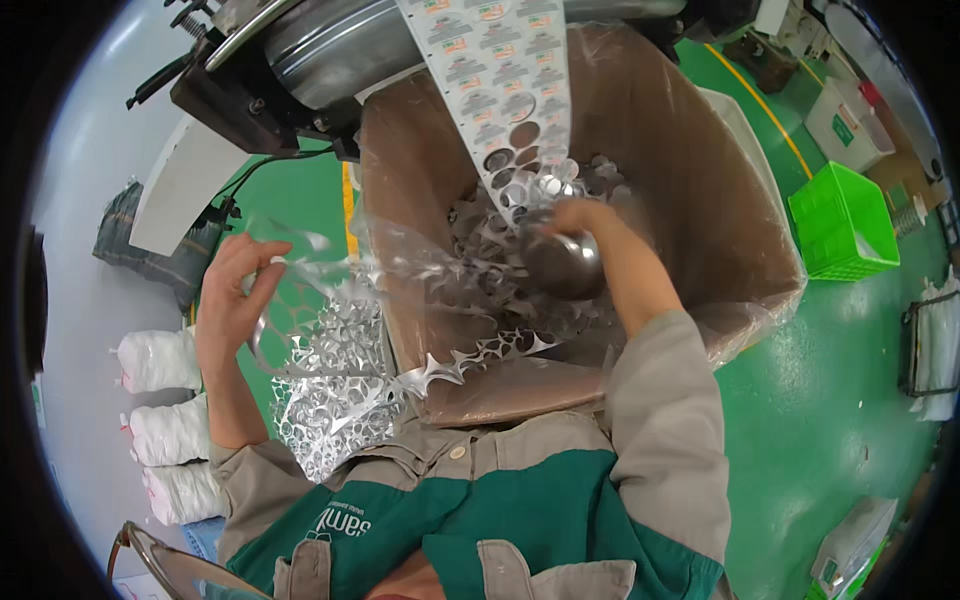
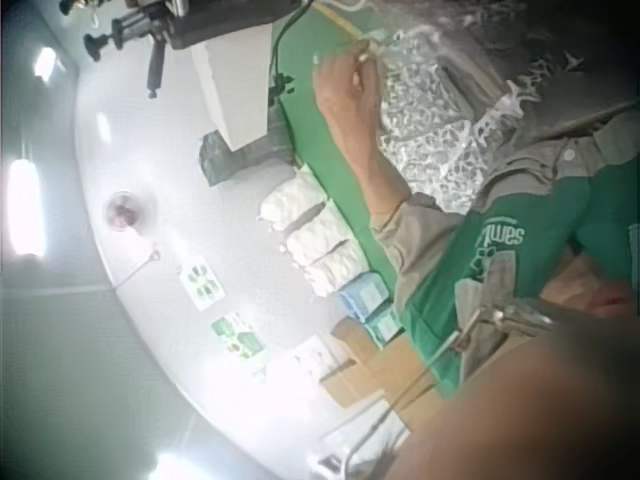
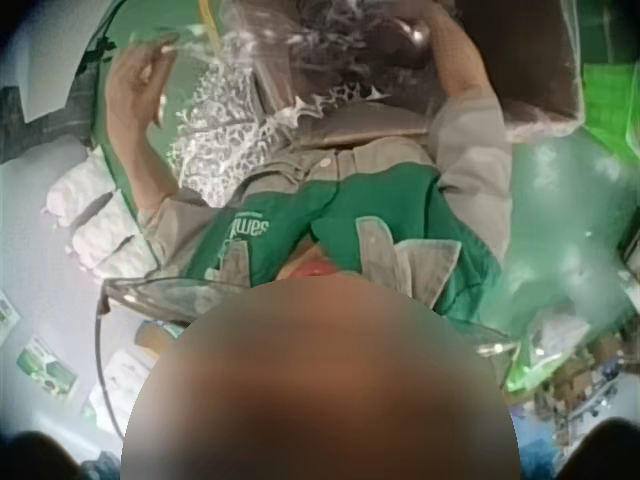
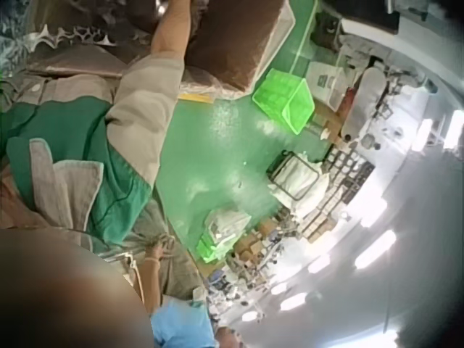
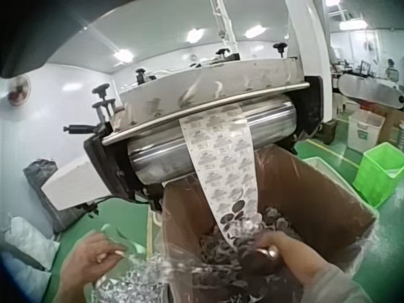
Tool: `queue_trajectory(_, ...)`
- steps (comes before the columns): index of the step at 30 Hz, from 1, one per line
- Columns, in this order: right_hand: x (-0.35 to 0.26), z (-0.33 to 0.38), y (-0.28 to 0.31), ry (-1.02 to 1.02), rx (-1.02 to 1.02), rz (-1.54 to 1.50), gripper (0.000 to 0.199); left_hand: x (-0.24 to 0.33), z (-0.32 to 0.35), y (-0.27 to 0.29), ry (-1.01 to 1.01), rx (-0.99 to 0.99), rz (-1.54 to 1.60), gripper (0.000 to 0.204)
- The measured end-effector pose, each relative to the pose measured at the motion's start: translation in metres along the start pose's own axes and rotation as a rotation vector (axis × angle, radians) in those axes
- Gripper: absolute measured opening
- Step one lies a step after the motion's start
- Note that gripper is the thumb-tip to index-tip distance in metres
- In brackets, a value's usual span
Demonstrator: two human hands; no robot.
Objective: The person repeatedly picks up a metal bowl containing small grey discs and shakes it over a cardboard box to empty the contents. They then use their hands to pull apart a white plastic webbing sheet, separating the discs from the webbing and dropping them into the box. This process is repeated continuously throughout the video.
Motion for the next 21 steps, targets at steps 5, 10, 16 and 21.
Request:
queue_trajectory(5,0.036,-0.010,-0.038,-0.010,-0.100,0.525,0.037,-0.028,0.014,-0.022,0.094,0.009,0.076,0.018)
queue_trajectory(10,-0.027,0.044,0.085,0.187,-0.122,-0.326,0.043,-0.045,-0.001,-0.021,0.207,0.202,0.326,0.021)
queue_trajectory(16,-0.057,0.083,0.109,0.978,-0.365,-1.566,0.055,-0.008,-0.031,0.035,0.011,0.614,0.375,0.021)
queue_trajectory(21,0.013,-0.026,0.001,0.167,0.188,0.009,0.071,0.024,-0.035,0.097,-0.111,1.102,0.285,0.027)
Point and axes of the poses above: each hand's wrist, its own z-axis away from the middle knuckle, its own y-axis out of the back of the hand, x = y × z, the point moved 2 cm from there along -z, towards the middle knuckle, and after that the axes turned 6 degrees about -y, right-handed, at the moved point
